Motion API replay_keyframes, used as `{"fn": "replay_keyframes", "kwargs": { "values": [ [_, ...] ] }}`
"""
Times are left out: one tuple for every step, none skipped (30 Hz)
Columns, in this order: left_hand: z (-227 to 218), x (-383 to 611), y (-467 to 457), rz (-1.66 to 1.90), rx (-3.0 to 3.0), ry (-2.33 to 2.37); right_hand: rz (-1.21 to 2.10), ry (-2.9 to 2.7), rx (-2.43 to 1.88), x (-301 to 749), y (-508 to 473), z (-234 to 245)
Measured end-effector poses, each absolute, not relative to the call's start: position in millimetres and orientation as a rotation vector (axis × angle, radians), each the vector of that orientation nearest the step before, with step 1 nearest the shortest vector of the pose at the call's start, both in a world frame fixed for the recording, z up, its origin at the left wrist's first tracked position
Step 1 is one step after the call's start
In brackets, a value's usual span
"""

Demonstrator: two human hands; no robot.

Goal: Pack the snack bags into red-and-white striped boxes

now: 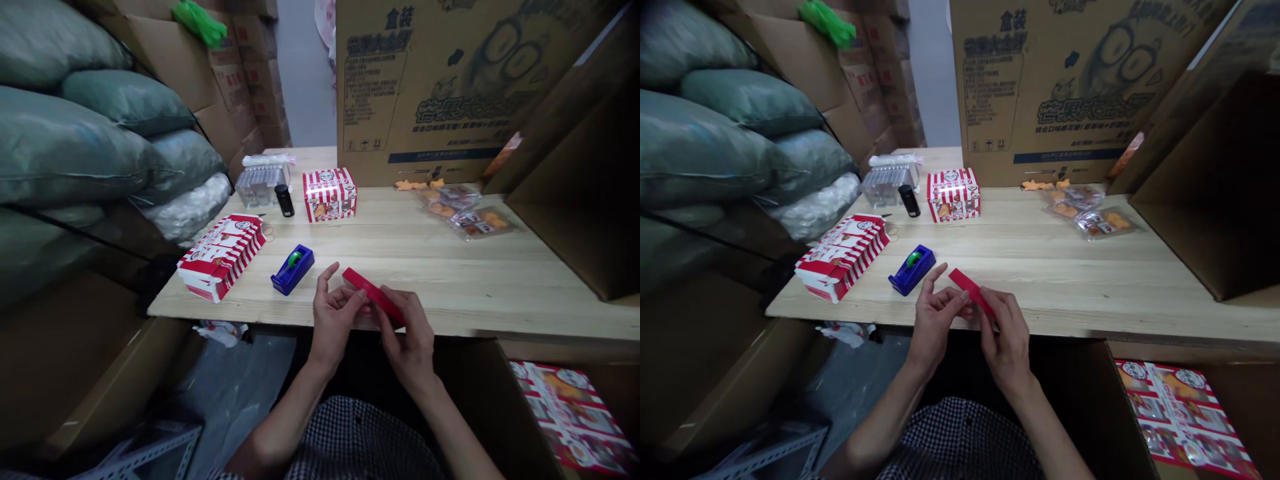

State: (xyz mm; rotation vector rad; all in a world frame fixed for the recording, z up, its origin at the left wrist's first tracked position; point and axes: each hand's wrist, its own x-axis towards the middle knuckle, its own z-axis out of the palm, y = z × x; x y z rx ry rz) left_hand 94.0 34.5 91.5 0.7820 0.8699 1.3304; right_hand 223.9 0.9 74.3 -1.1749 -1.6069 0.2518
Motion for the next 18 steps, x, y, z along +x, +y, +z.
{"fn": "replay_keyframes", "kwargs": {
  "values": [
    [90,94,35,1.322,0.782,0.871,0.268,-1.638,-1.179,226,2,75],
    [89,94,36,1.311,0.781,0.872,0.285,-1.678,-1.185,228,4,77],
    [88,94,36,1.301,0.778,0.871,0.300,-1.724,-1.190,230,5,78],
    [87,94,36,1.289,0.776,0.871,0.310,-1.767,-1.193,232,6,80],
    [86,95,37,1.273,0.776,0.871,0.317,-1.800,-1.195,235,7,82],
    [84,94,38,1.249,0.780,0.872,0.326,-1.822,-1.197,238,8,84],
    [82,94,40,1.222,0.791,0.877,0.339,-1.833,-1.199,240,8,86],
    [79,93,43,1.195,0.815,0.891,0.355,-1.832,-1.200,242,9,87],
    [76,92,46,1.181,0.859,0.926,0.371,-1.824,-1.197,244,9,88],
    [72,90,50,1.184,0.925,0.987,0.385,-1.815,-1.194,246,9,89],
    [69,87,55,1.199,1.011,1.066,0.394,-1.809,-1.187,247,9,89],
    [65,83,60,1.222,1.107,1.152,0.399,-1.803,-1.178,247,10,89],
    [63,79,65,1.246,1.210,1.229,0.403,-1.797,-1.168,247,10,89],
    [61,74,70,1.266,1.317,1.279,0.409,-1.792,-1.158,246,9,88],
    [61,69,74,1.272,1.424,1.284,0.418,-1.782,-1.147,245,9,88],
    [62,64,77,1.250,1.529,1.241,0.433,-1.766,-1.138,244,7,87],
    [64,60,79,1.209,1.623,1.172,0.450,-1.734,-1.133,244,5,86],
    [67,56,79,1.152,1.705,1.094,0.473,-1.685,-1.133,244,2,85]
  ]
}}
